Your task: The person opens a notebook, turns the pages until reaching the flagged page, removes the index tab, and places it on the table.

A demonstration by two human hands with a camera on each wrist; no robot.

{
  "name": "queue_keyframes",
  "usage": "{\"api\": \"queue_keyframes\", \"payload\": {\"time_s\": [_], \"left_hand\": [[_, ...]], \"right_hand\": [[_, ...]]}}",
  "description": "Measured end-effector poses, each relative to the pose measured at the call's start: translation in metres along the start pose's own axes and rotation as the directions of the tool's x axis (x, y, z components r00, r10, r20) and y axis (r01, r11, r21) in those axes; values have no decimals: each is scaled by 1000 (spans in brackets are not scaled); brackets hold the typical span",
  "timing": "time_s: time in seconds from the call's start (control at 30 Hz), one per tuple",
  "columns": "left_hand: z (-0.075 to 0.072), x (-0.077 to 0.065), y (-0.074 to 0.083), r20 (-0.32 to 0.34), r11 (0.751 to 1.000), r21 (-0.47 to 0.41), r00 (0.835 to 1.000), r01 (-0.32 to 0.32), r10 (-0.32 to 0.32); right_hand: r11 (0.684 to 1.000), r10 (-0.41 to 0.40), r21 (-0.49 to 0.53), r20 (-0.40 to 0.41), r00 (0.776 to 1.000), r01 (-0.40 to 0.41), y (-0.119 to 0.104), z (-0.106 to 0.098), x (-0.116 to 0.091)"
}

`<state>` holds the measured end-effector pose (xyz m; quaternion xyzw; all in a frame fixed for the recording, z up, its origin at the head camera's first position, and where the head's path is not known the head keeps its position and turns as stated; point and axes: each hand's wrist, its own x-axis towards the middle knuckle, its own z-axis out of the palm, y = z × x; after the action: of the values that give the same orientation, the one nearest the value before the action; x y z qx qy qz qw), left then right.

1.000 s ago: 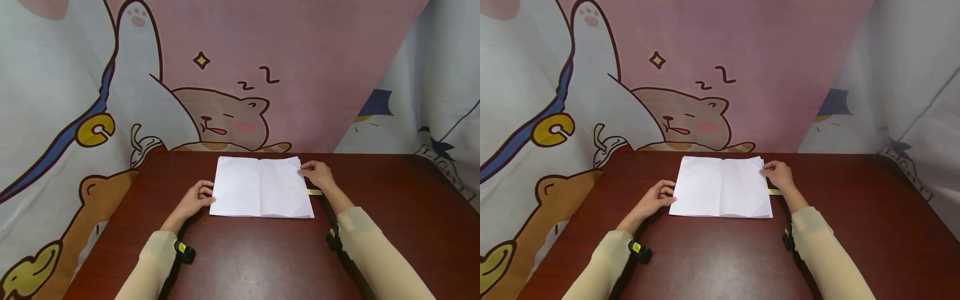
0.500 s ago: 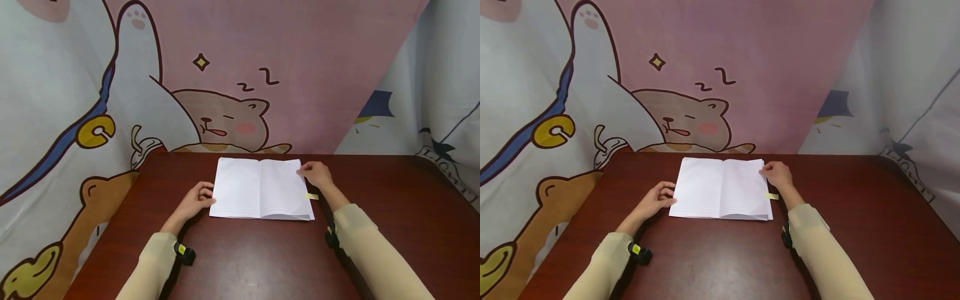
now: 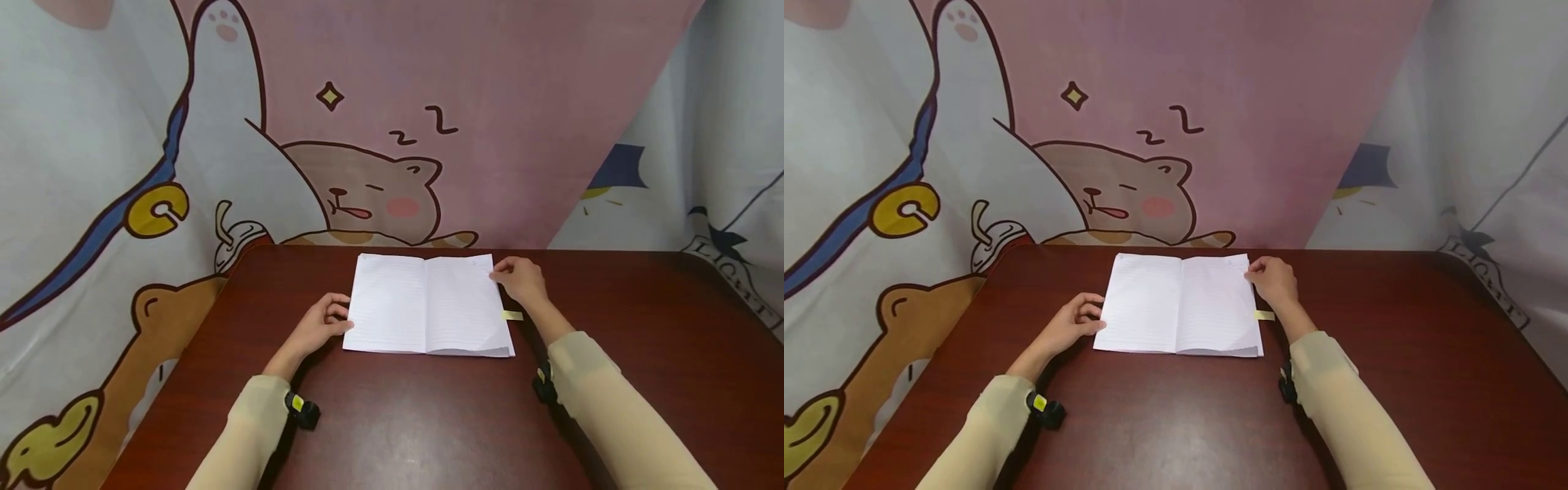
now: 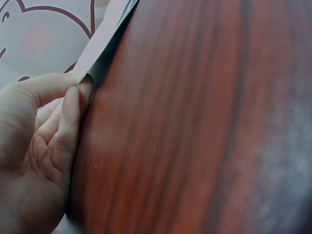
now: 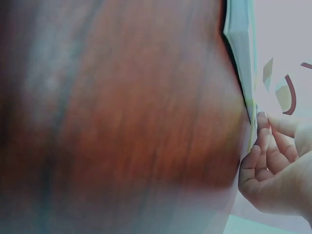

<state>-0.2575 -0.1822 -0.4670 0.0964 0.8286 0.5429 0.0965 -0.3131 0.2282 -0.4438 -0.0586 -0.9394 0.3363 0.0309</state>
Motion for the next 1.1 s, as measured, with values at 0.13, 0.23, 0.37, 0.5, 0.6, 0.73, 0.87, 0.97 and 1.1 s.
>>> {"api": "queue_keyframes", "payload": {"time_s": [0.13, 0.23, 0.37, 0.5, 0.6, 0.73, 0.87, 0.97, 1.1], "left_hand": [[-1, 1, 0, -3, 1000, -5, 1000, 4, -4], [-1, 1, 0, -2, 1000, -9, 1000, 5, -5], [-1, 1, 0, 1, 1000, -12, 1000, 1, -1], [-1, 1, 0, -1, 1000, -9, 1000, 8, -8], [-1, 1, 0, -2, 1000, -7, 1000, 12, -12], [-1, -2, 4, 2, 1000, -11, 1000, 5, -5], [-1, -2, 5, 5, 1000, -11, 1000, 2, -2], [0, 0, 0, 3, 1000, -11, 1000, 3, -3], [0, 1, 0, 3, 1000, -18, 1000, 0, 0]], "right_hand": [[1000, -12, -18, -27, 1000, 11, -4, -2, -2], [1000, -14, -17, -41, 999, 14, -6, -3, -3], [999, -40, 1, -74, 996, 41, -8, -3, -6], [993, -104, 48, -105, 989, 109, -9, -1, -6], [984, -147, 82, -104, 984, 156, -9, 1, -6], [976, -181, 107, -82, 980, 189, -11, 1, -8], [968, -213, 122, -61, 975, 219, -13, 1, -10], [960, -246, 129, -52, 968, 251, -14, 2, -11], [947, -285, 149, -23, 958, 285, -16, 3, -14]]}}
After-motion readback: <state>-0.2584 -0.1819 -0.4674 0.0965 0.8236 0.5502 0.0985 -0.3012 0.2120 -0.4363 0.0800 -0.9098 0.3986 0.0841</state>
